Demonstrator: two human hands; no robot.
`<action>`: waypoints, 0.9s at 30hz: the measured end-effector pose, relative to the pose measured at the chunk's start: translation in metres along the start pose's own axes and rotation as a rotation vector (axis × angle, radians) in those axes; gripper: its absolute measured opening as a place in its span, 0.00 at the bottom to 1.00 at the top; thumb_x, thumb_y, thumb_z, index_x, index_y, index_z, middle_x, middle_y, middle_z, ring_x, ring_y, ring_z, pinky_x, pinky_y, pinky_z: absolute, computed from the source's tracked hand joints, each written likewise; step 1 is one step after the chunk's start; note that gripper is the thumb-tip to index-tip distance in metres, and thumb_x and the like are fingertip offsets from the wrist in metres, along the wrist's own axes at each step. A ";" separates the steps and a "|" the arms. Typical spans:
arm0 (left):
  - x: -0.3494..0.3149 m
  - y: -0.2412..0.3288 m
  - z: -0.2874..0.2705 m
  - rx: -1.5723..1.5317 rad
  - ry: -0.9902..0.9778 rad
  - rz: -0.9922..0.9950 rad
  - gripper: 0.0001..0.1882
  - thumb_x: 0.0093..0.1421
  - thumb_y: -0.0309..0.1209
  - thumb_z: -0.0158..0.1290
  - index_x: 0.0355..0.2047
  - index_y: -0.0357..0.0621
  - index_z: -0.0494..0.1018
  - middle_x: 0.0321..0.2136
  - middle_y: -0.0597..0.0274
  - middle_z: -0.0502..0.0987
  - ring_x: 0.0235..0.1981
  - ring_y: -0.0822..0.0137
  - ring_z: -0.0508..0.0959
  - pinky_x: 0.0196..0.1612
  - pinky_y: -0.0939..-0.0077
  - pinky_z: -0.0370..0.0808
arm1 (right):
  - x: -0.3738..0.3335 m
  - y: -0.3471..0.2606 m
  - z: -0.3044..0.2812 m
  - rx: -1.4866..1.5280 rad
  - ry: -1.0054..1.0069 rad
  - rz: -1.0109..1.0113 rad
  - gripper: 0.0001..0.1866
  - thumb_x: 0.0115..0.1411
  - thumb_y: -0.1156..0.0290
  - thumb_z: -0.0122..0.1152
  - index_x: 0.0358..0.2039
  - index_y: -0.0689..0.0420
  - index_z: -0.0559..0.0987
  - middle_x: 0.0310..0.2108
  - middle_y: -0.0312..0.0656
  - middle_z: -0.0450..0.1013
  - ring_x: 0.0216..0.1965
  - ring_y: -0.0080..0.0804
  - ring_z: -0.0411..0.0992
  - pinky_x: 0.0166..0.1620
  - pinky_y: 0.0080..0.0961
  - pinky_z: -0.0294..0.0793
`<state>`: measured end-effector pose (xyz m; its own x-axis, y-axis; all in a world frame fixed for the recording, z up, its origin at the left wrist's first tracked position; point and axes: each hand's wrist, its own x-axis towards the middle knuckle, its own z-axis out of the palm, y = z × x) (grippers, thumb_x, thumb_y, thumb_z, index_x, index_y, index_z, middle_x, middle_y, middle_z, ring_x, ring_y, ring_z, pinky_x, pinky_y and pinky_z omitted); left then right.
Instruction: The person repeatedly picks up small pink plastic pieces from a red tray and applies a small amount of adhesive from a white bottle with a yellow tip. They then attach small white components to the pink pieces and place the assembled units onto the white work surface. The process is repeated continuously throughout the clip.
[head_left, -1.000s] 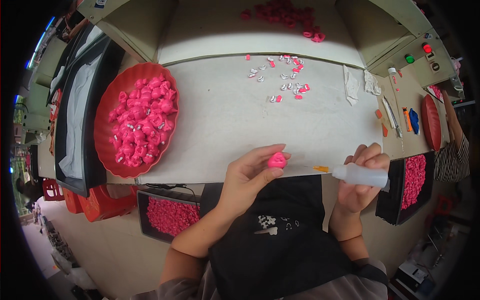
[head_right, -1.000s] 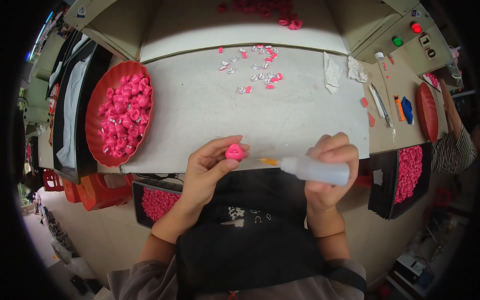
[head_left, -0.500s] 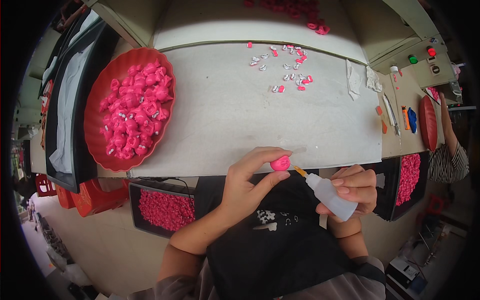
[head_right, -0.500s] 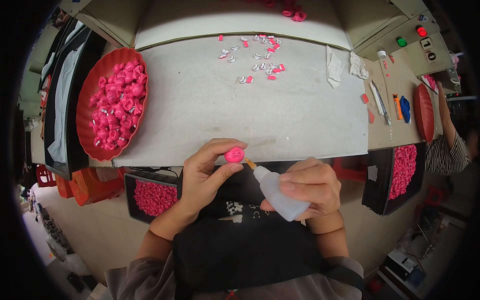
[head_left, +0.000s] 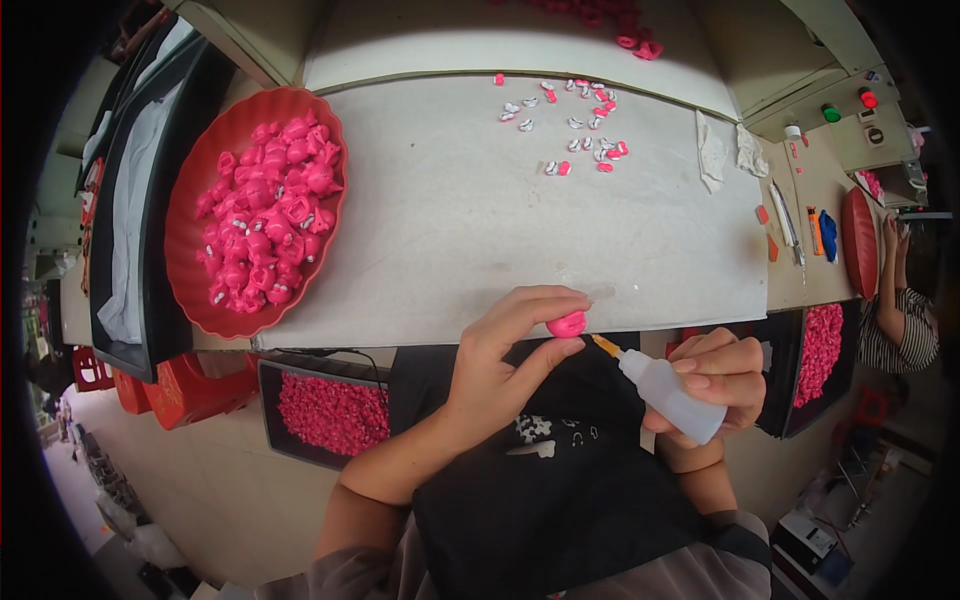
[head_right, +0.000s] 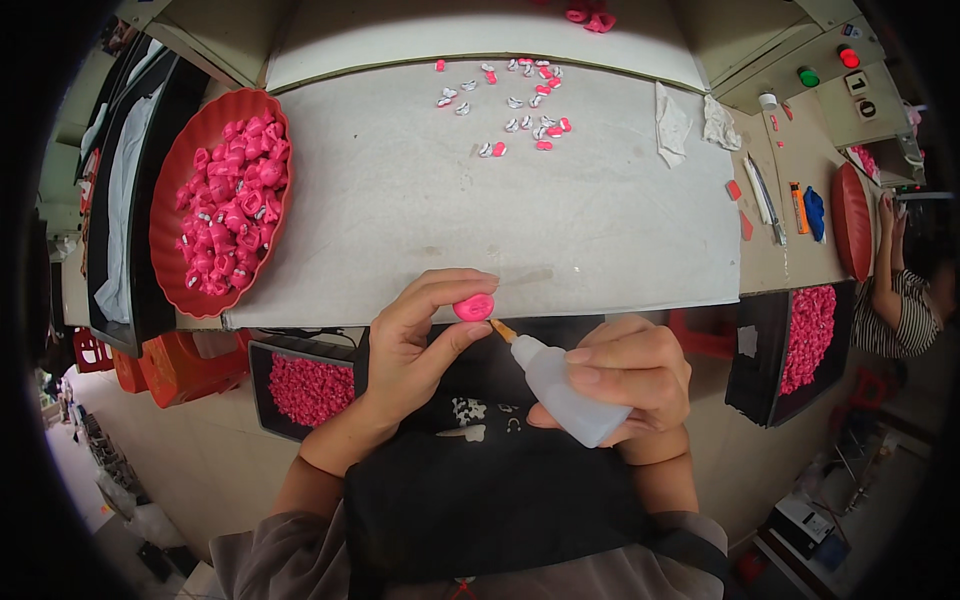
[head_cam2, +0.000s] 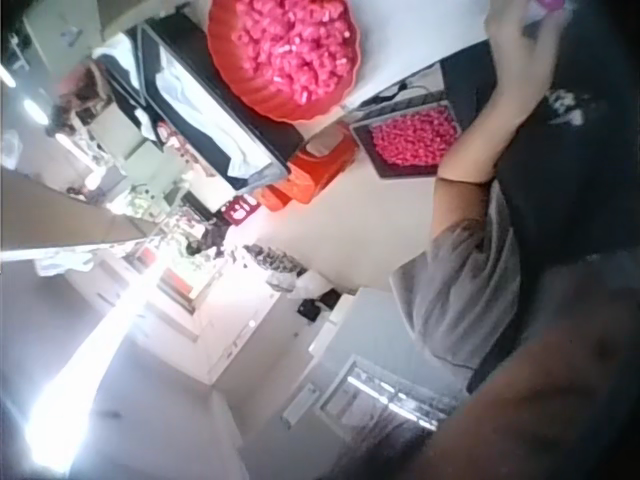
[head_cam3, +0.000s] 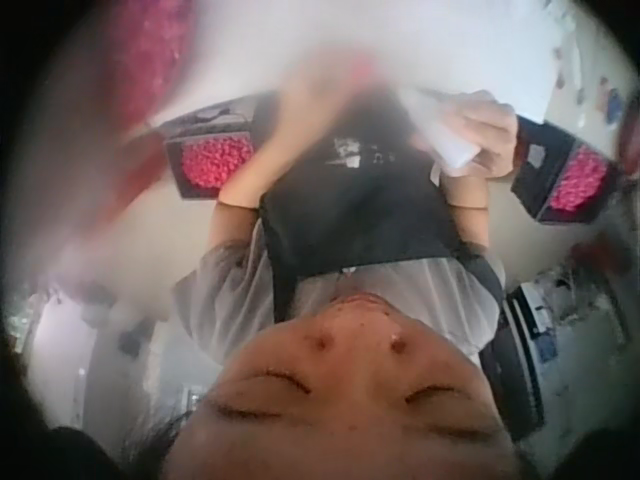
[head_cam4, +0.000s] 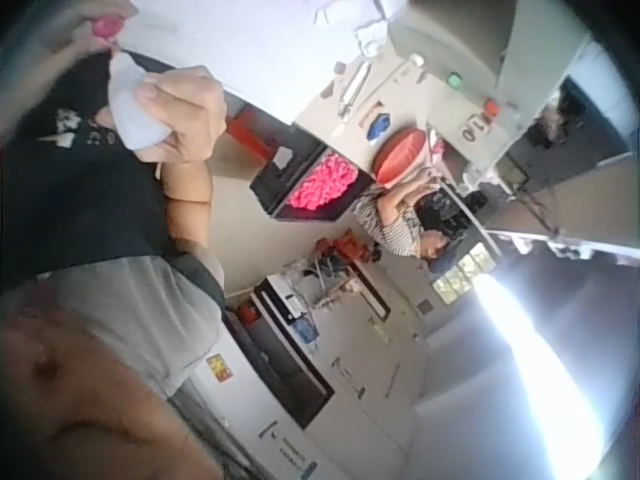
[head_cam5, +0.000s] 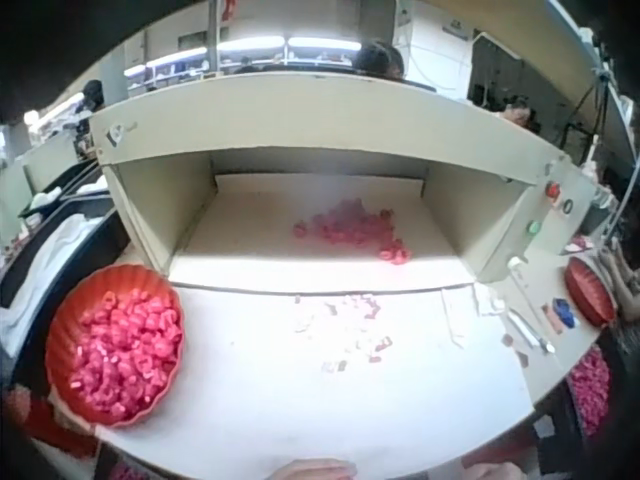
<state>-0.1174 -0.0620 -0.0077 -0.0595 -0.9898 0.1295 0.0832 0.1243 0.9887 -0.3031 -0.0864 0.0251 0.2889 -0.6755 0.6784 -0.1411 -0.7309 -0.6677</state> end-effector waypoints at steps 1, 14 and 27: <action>0.000 -0.001 0.000 -0.001 -0.004 0.004 0.15 0.49 0.16 0.54 0.40 0.34 0.71 0.42 0.52 0.72 0.45 0.64 0.71 0.47 0.75 0.68 | 0.000 0.001 0.000 -0.007 -0.005 -0.007 0.25 0.37 0.59 0.73 0.29 0.54 0.69 0.27 0.37 0.65 0.22 0.22 0.64 0.24 0.15 0.66; 0.001 -0.004 -0.009 -0.268 0.035 -0.166 0.14 0.51 0.19 0.53 0.40 0.35 0.71 0.39 0.58 0.73 0.41 0.69 0.72 0.47 0.76 0.66 | 0.010 0.030 -0.015 0.302 0.070 0.003 0.26 0.34 0.70 0.75 0.33 0.58 0.71 0.31 0.44 0.68 0.27 0.29 0.70 0.26 0.21 0.72; 0.006 -0.006 -0.018 -0.273 0.103 -0.184 0.13 0.52 0.19 0.52 0.40 0.34 0.70 0.40 0.58 0.73 0.42 0.70 0.71 0.48 0.76 0.66 | 0.082 0.149 -0.006 -0.622 -0.244 0.395 0.11 0.48 0.70 0.60 0.31 0.61 0.75 0.26 0.43 0.70 0.27 0.37 0.71 0.33 0.30 0.68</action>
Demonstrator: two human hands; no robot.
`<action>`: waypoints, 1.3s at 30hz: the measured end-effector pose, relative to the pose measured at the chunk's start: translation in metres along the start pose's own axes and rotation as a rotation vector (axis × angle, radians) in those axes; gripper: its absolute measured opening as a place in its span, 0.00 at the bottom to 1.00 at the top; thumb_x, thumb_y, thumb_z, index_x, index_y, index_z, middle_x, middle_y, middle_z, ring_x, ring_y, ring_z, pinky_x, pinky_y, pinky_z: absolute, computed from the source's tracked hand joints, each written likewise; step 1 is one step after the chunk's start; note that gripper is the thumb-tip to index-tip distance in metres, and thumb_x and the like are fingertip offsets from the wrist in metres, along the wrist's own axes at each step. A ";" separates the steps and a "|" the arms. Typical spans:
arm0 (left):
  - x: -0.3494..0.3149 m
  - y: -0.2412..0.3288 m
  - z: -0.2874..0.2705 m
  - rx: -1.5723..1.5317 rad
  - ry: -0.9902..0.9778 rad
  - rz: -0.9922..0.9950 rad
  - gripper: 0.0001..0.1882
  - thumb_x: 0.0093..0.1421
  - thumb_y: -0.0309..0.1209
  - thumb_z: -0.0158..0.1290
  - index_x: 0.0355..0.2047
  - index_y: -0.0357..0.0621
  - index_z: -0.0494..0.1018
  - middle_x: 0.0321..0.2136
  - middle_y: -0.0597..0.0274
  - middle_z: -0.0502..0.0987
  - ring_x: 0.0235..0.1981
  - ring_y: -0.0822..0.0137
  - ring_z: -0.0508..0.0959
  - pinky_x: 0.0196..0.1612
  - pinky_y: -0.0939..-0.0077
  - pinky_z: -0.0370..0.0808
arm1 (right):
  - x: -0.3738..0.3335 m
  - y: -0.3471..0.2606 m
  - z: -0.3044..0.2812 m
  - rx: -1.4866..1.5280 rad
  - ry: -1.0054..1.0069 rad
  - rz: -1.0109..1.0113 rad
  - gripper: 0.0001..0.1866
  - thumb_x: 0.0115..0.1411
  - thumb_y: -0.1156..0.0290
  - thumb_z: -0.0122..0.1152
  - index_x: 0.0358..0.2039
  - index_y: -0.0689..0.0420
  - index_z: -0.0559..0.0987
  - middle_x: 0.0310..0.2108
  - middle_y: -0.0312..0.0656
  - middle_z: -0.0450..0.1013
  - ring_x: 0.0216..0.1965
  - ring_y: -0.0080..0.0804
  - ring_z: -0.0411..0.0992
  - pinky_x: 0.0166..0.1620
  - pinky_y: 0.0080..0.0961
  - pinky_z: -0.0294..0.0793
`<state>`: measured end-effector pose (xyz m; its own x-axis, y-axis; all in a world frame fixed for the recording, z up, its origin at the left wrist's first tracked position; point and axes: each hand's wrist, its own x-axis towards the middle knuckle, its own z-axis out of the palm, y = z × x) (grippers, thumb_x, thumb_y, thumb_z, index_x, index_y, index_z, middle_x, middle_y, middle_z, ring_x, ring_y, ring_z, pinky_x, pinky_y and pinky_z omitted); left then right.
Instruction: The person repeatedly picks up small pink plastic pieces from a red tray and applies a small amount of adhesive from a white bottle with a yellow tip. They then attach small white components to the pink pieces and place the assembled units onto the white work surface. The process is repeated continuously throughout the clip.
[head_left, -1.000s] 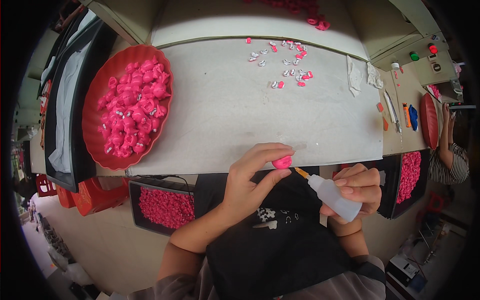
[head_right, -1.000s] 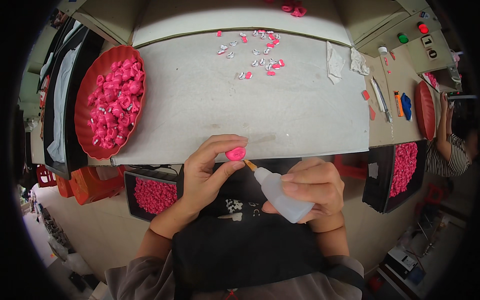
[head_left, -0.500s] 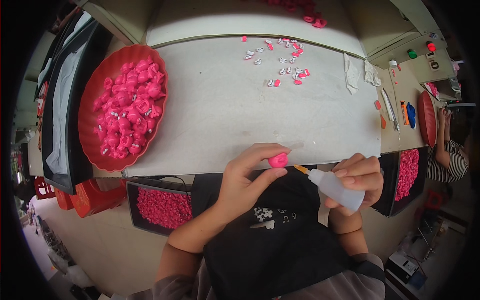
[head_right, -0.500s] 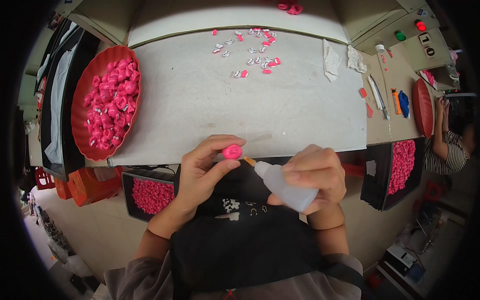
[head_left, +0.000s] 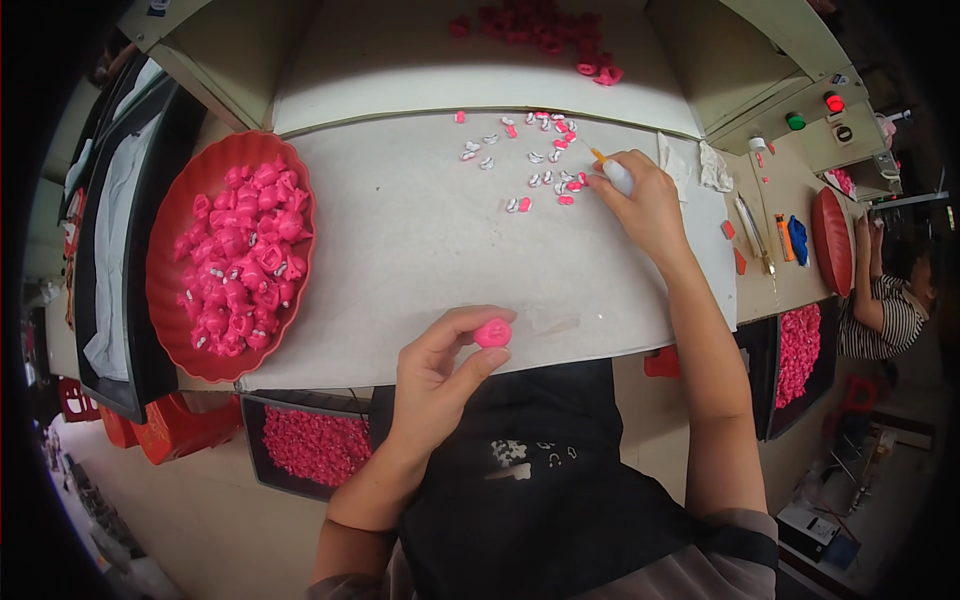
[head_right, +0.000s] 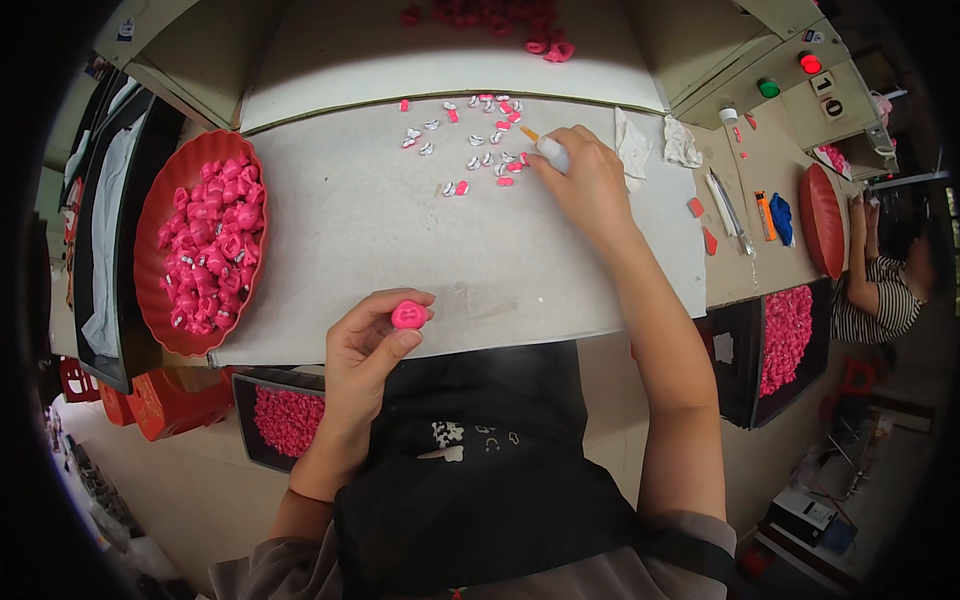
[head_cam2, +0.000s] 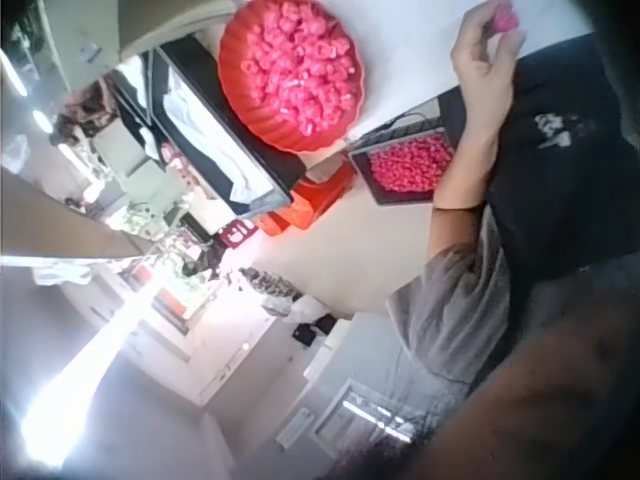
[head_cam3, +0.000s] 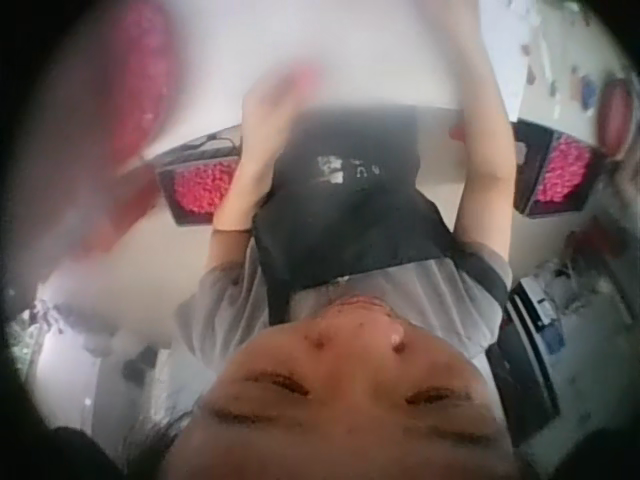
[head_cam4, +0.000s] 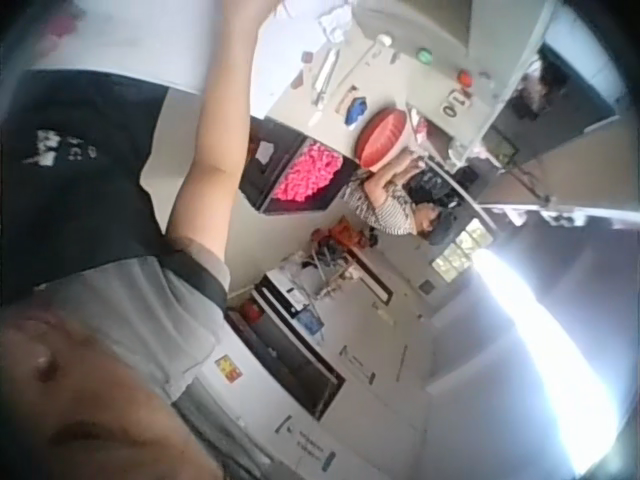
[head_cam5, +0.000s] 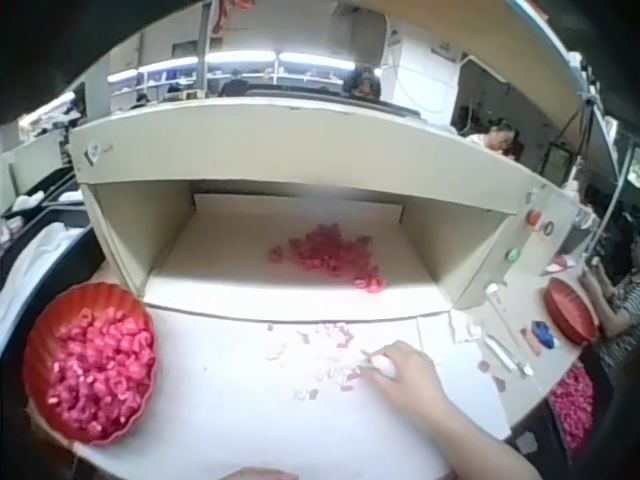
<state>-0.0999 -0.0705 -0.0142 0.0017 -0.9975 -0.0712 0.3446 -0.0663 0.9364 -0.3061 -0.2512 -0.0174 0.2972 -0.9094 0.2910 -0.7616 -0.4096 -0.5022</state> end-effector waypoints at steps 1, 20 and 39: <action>0.000 -0.002 0.000 0.008 -0.003 0.010 0.13 0.52 0.19 0.52 0.40 0.34 0.70 0.40 0.58 0.73 0.42 0.70 0.71 0.48 0.76 0.66 | -0.001 -0.005 0.005 -0.037 -0.002 -0.017 0.10 0.47 0.71 0.61 0.30 0.61 0.75 0.27 0.43 0.70 0.28 0.40 0.70 0.33 0.31 0.68; -0.003 0.003 0.006 0.384 -0.020 0.231 0.15 0.48 0.22 0.58 0.38 0.37 0.73 0.32 0.57 0.75 0.34 0.67 0.75 0.38 0.78 0.71 | -0.087 -0.097 -0.019 0.701 -0.262 -0.215 0.08 0.45 0.81 0.63 0.28 0.61 0.77 0.34 0.43 0.72 0.31 0.29 0.73 0.32 0.21 0.72; -0.020 0.008 0.014 -0.418 -0.246 -0.292 0.10 0.56 0.23 0.50 0.39 0.33 0.70 0.35 0.58 0.75 0.38 0.70 0.76 0.43 0.81 0.71 | -0.092 -0.089 -0.021 0.504 -0.170 -0.726 0.17 0.38 0.72 0.69 0.31 0.61 0.78 0.29 0.42 0.73 0.22 0.28 0.71 0.21 0.19 0.70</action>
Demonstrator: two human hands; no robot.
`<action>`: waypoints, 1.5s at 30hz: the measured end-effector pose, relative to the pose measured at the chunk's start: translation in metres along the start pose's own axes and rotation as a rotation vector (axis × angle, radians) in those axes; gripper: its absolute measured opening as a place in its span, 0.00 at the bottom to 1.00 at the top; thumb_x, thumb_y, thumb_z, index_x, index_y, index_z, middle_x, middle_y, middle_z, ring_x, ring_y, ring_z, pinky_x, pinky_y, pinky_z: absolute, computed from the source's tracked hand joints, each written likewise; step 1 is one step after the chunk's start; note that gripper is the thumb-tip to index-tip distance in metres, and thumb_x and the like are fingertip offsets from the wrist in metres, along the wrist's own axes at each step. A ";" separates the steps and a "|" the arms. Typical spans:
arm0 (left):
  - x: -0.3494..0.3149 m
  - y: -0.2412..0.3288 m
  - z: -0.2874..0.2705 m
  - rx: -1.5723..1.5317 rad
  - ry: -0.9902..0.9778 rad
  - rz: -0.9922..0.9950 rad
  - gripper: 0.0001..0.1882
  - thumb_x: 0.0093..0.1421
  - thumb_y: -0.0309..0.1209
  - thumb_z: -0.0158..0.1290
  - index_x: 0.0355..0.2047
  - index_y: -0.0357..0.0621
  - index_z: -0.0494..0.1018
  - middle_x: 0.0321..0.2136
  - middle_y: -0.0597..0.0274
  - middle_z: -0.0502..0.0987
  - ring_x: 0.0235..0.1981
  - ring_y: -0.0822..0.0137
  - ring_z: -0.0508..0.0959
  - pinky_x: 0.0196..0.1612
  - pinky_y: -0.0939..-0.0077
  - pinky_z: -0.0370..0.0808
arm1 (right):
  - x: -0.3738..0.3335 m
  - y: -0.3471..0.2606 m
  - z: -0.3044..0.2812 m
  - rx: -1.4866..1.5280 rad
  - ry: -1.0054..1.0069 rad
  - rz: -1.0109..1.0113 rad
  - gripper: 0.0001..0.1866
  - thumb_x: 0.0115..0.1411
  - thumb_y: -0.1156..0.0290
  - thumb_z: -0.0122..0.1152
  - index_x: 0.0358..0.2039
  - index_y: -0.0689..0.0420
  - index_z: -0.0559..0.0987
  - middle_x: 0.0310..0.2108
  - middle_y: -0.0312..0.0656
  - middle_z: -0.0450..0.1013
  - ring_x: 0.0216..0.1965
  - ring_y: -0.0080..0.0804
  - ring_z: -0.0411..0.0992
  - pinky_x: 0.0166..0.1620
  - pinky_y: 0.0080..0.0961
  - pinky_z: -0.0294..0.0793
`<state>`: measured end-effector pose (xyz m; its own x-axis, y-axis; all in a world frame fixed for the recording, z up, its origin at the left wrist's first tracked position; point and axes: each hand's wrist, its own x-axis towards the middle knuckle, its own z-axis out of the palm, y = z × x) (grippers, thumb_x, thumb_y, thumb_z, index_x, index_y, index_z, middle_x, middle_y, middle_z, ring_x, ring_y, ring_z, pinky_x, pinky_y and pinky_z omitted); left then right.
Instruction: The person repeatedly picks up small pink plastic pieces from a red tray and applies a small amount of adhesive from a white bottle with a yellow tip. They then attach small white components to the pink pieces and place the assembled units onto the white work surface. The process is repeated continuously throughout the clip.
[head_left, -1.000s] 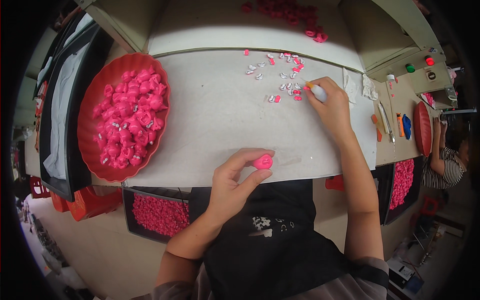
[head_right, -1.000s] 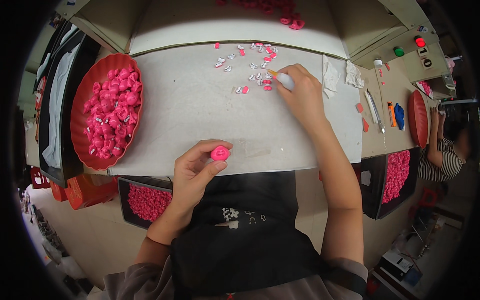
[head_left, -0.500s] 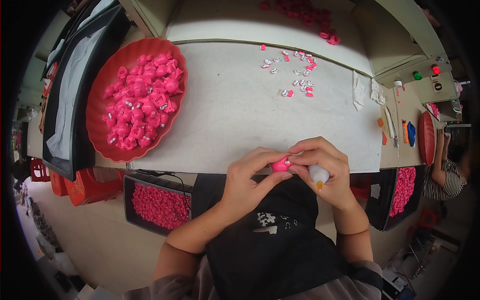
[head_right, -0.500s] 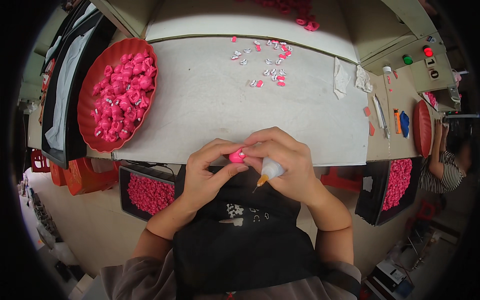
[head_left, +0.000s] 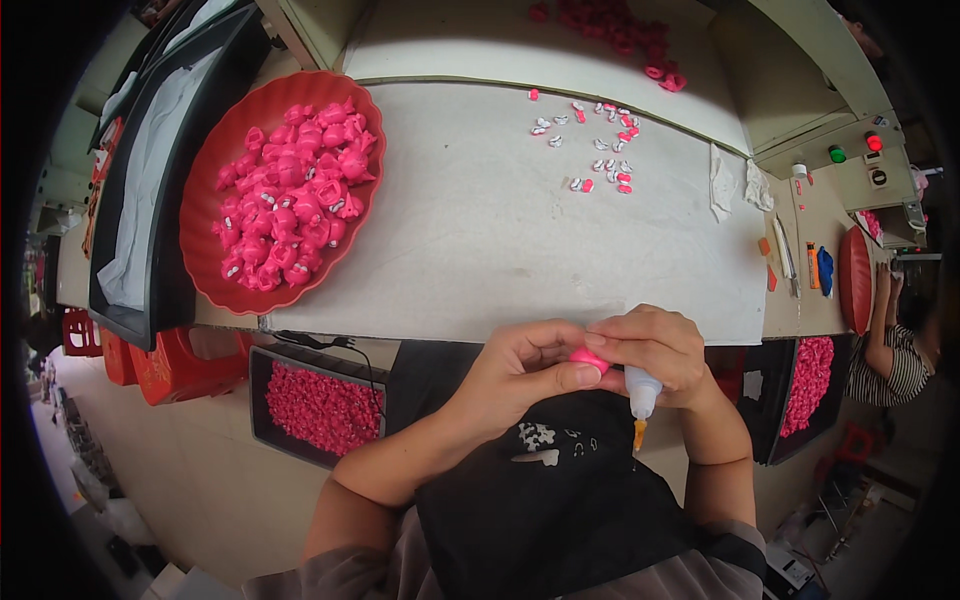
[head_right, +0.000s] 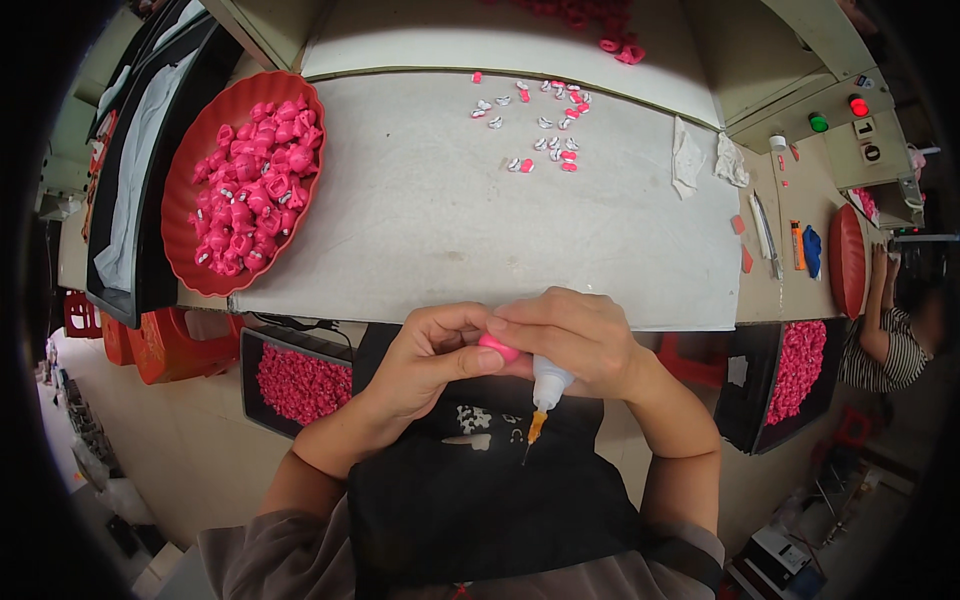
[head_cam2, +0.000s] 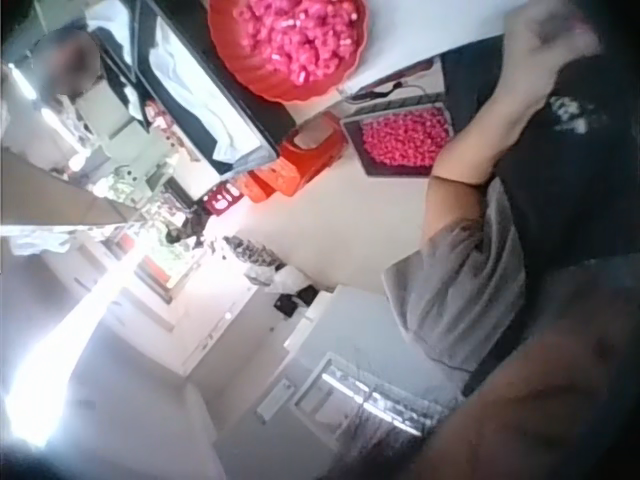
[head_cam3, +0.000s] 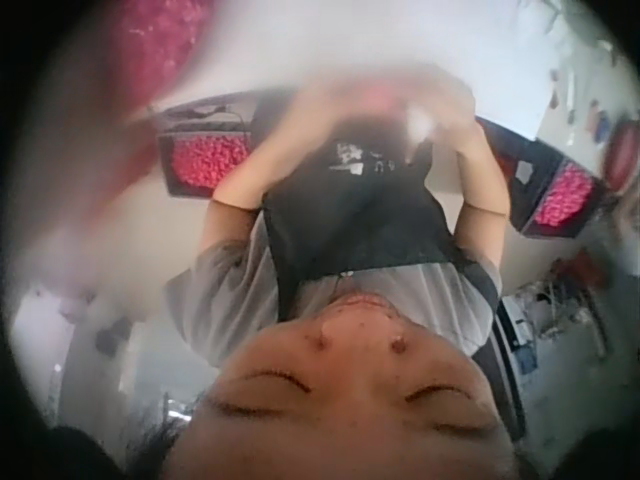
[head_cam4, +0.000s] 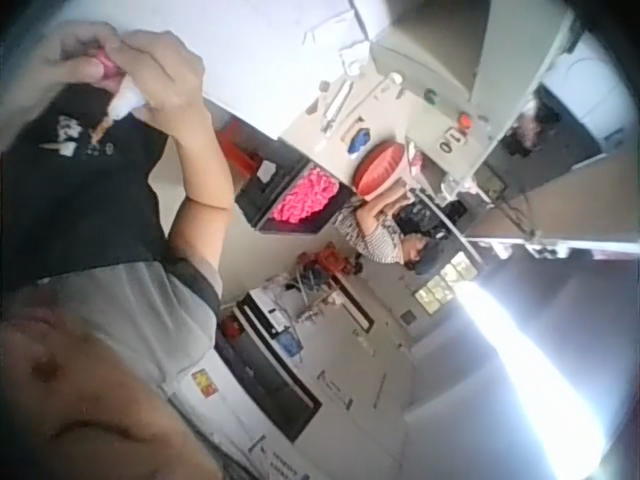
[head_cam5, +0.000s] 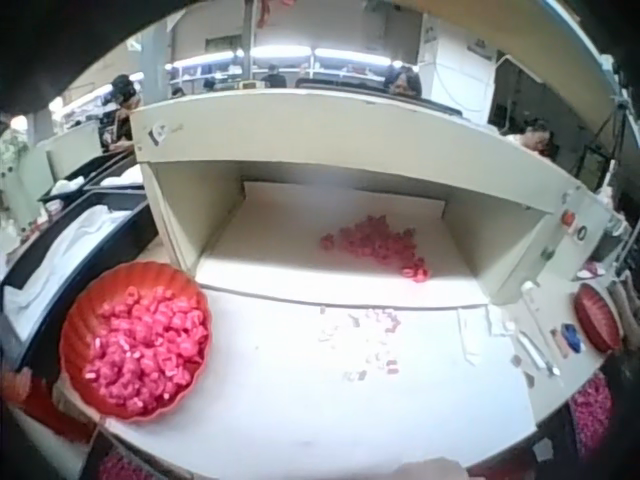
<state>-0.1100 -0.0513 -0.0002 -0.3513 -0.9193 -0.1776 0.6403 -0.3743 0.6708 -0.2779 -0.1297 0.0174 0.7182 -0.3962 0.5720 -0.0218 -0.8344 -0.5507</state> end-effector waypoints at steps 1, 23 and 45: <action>-0.001 0.000 0.000 -0.015 0.003 0.010 0.10 0.57 0.23 0.50 0.39 0.33 0.70 0.34 0.58 0.75 0.38 0.69 0.76 0.43 0.81 0.71 | 0.000 0.001 0.001 0.005 -0.007 -0.015 0.17 0.38 0.71 0.69 0.31 0.61 0.78 0.29 0.42 0.73 0.22 0.28 0.71 0.21 0.18 0.69; -0.046 0.004 -0.034 -0.196 0.121 0.090 0.06 0.56 0.24 0.50 0.35 0.37 0.71 0.34 0.60 0.73 0.38 0.68 0.74 0.44 0.72 0.73 | 0.036 -0.004 0.055 0.072 -0.093 -0.140 0.16 0.38 0.71 0.66 0.29 0.65 0.77 0.28 0.47 0.72 0.19 0.31 0.71 0.19 0.20 0.69; 0.056 0.149 -0.049 1.726 0.632 0.904 0.10 0.51 0.22 0.51 0.35 0.35 0.72 0.38 0.54 0.73 0.43 0.60 0.72 0.48 0.73 0.65 | -0.015 0.028 0.009 0.058 0.171 0.303 0.26 0.42 0.78 0.65 0.45 0.58 0.72 0.39 0.45 0.68 0.29 0.32 0.70 0.28 0.23 0.72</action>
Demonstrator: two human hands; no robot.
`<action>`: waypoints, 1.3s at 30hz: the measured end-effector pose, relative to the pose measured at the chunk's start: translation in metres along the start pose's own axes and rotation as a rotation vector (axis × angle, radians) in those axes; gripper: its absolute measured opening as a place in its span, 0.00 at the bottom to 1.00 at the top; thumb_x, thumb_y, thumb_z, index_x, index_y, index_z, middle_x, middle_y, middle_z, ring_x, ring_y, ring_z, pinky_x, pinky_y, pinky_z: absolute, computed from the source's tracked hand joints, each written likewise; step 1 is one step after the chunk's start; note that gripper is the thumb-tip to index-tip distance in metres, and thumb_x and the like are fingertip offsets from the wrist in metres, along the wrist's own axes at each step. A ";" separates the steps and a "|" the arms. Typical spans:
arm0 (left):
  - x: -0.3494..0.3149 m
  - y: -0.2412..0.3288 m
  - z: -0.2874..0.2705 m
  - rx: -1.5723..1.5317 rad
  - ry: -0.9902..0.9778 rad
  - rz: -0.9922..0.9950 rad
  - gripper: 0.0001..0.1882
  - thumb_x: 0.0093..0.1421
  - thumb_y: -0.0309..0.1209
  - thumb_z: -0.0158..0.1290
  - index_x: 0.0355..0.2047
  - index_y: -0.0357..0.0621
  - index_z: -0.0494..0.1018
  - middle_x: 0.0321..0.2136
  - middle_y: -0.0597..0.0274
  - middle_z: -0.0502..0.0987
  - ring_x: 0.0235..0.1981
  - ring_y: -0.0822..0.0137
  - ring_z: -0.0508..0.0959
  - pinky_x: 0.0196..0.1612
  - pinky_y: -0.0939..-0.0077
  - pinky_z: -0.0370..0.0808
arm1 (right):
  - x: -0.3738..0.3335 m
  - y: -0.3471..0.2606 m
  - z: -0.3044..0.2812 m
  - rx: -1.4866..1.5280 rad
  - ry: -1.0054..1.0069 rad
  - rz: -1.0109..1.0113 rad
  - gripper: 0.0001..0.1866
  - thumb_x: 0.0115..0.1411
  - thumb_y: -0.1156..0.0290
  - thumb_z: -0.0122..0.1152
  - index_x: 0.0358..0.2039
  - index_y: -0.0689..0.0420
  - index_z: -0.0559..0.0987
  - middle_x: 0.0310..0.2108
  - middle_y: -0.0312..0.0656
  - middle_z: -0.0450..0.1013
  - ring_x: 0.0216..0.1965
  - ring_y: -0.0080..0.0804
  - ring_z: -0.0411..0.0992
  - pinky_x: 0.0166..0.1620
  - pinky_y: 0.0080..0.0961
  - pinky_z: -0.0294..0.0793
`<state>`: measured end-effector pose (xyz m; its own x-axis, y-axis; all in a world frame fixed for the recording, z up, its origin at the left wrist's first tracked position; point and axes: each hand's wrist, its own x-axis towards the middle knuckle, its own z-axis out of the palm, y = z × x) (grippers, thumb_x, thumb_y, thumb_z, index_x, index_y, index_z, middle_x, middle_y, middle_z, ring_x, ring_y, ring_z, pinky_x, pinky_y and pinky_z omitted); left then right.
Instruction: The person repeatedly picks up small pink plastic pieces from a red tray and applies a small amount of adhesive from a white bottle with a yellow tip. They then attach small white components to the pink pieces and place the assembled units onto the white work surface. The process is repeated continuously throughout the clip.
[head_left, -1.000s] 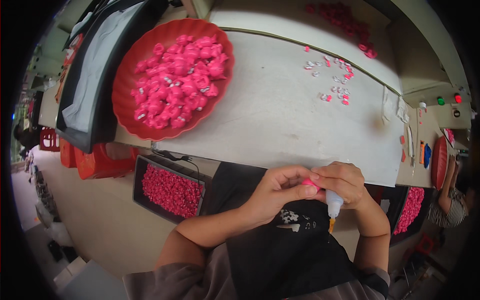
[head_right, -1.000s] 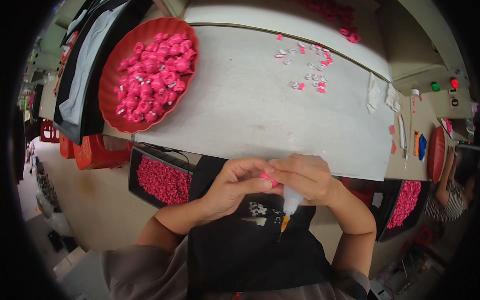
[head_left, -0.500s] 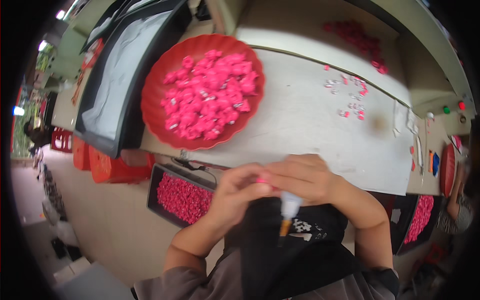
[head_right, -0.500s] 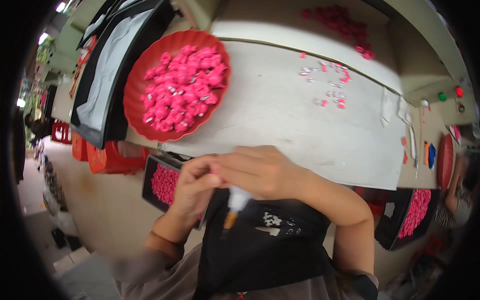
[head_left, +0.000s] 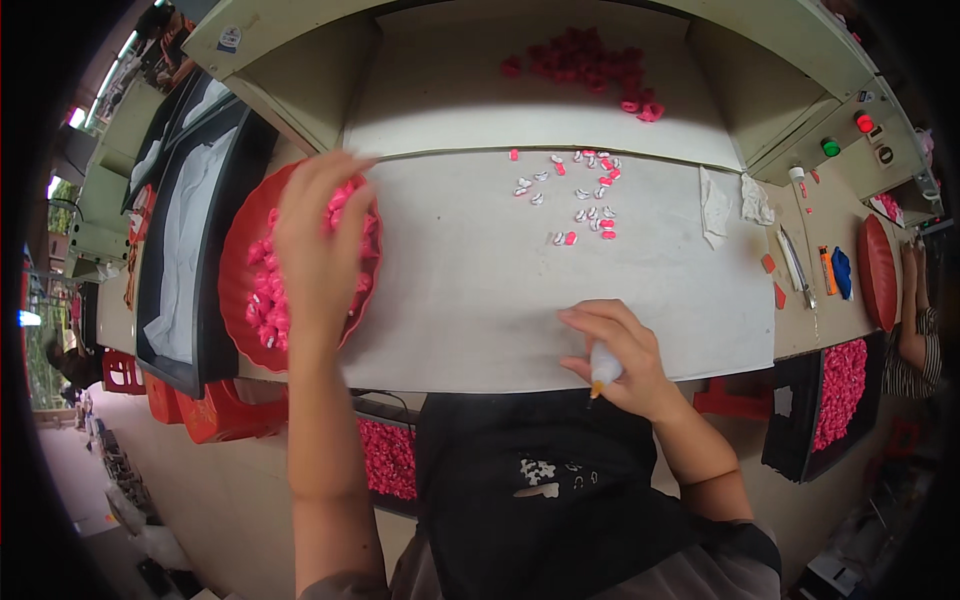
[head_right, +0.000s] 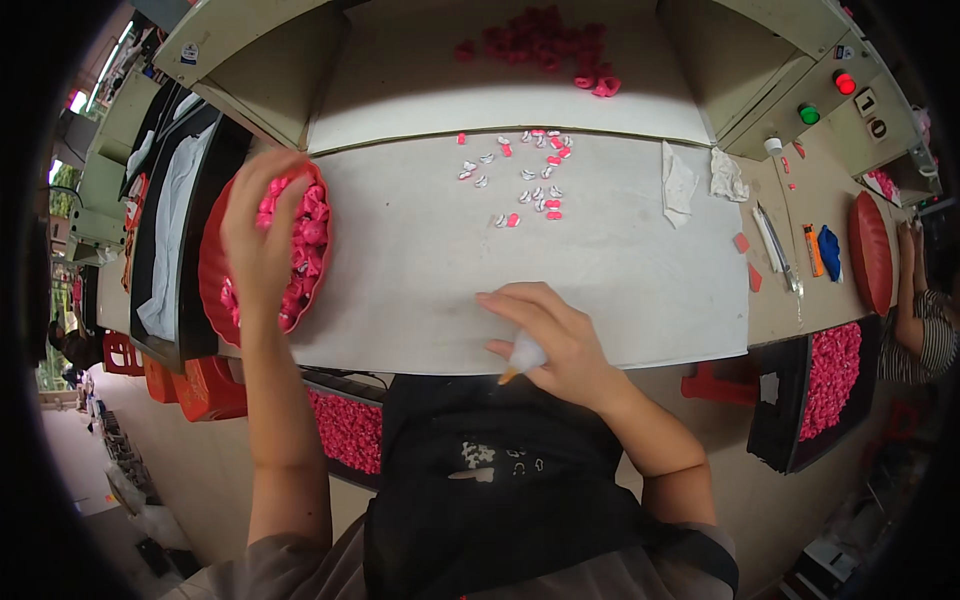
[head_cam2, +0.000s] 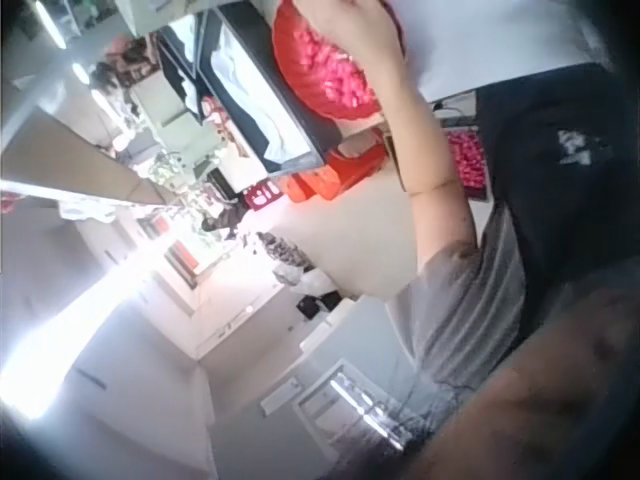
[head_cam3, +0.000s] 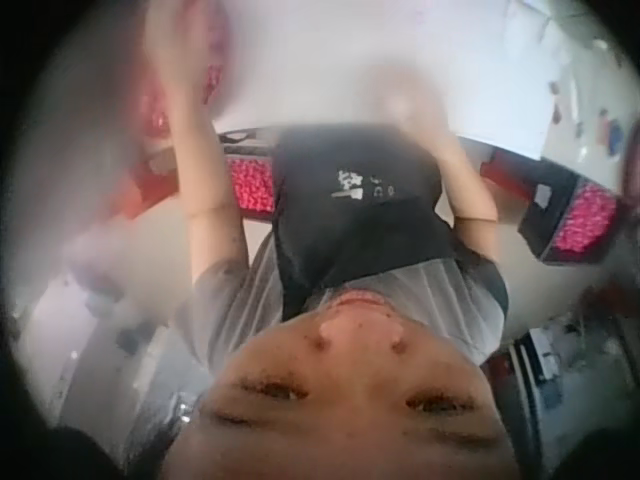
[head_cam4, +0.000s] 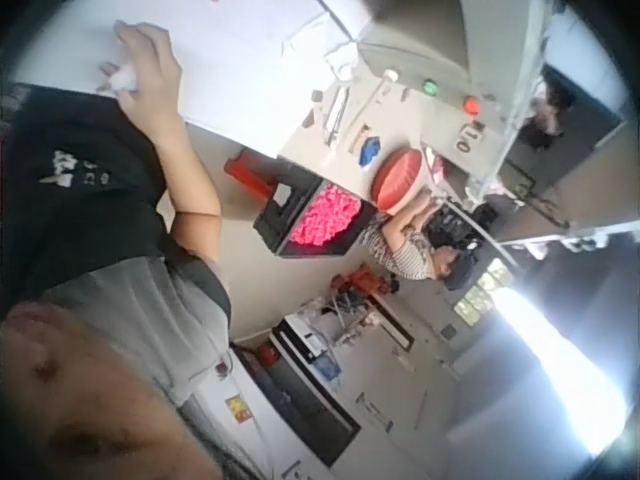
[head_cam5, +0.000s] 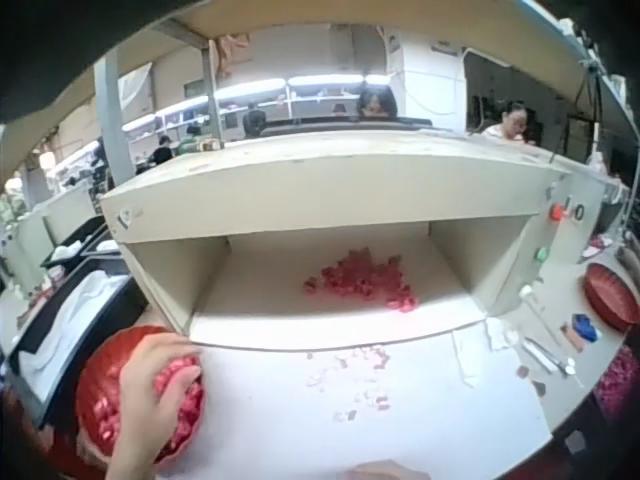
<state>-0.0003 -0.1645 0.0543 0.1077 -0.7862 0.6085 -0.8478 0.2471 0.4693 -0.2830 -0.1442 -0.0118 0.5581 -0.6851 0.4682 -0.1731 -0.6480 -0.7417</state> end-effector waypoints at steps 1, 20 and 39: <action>0.027 0.001 0.032 -0.051 0.001 0.077 0.09 0.51 0.22 0.51 0.34 0.37 0.72 0.37 0.55 0.73 0.42 0.60 0.72 0.46 0.75 0.66 | -0.006 -0.002 -0.008 -0.005 0.023 0.040 0.26 0.42 0.78 0.65 0.45 0.59 0.72 0.39 0.46 0.68 0.29 0.31 0.70 0.28 0.23 0.71; -0.043 0.076 0.067 -1.302 -0.518 -0.661 0.15 0.59 0.32 0.45 0.43 0.35 0.67 0.38 0.51 0.74 0.27 0.71 0.76 0.36 0.77 0.73 | -0.035 -0.025 -0.043 0.489 0.430 0.433 0.12 0.47 0.79 0.54 0.34 0.63 0.65 0.40 0.48 0.59 0.33 0.30 0.69 0.29 0.22 0.74; -0.134 0.085 0.049 -1.206 -0.276 -0.511 0.14 0.49 0.21 0.57 0.37 0.36 0.71 0.37 0.59 0.74 0.40 0.67 0.72 0.46 0.75 0.66 | -0.026 -0.053 -0.016 0.178 0.468 -0.123 0.25 0.40 0.59 0.72 0.31 0.56 0.67 0.28 0.38 0.63 0.24 0.22 0.62 0.24 0.16 0.66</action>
<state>-0.1121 -0.0657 -0.0184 0.0441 -0.9923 0.1156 0.2566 0.1231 0.9586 -0.3015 -0.0977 0.0228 0.1355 -0.7096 0.6915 0.0343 -0.6941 -0.7190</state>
